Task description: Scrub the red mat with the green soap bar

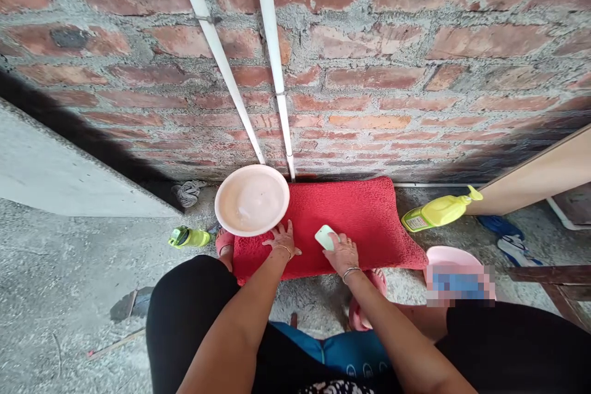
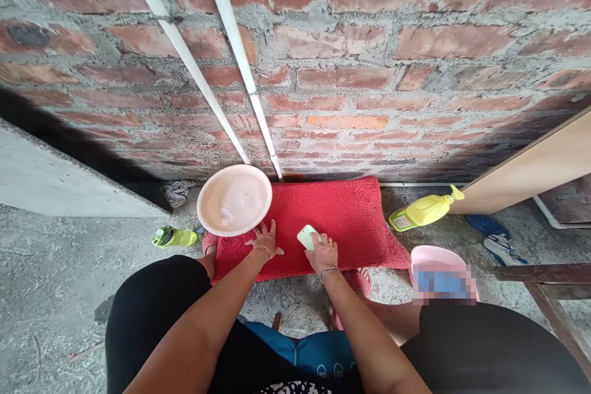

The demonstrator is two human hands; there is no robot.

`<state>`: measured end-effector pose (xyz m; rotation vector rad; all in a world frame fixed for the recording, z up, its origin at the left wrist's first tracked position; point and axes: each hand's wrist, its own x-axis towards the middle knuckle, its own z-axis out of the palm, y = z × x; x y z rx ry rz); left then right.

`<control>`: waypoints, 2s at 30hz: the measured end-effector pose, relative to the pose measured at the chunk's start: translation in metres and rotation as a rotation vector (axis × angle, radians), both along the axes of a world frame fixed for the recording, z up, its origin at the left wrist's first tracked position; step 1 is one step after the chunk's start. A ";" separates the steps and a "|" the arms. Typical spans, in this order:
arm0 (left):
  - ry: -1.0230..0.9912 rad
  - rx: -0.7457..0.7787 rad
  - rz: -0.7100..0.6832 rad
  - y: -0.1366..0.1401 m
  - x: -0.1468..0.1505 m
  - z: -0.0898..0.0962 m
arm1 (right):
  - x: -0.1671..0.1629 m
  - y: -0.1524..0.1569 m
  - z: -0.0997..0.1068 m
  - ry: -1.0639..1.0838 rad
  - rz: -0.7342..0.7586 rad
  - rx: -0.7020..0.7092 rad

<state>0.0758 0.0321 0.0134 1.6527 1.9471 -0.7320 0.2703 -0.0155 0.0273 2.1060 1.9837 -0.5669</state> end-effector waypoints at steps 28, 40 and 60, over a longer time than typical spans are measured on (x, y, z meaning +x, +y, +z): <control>-0.002 -0.088 -0.056 0.001 -0.007 0.004 | 0.061 -0.025 0.007 -0.043 -0.293 0.064; 0.031 -0.074 -0.033 0.003 -0.002 -0.006 | 0.040 -0.015 -0.005 0.000 -0.257 0.021; 0.008 -0.063 -0.043 0.003 -0.003 -0.007 | 0.027 -0.003 -0.002 -0.047 -0.271 0.062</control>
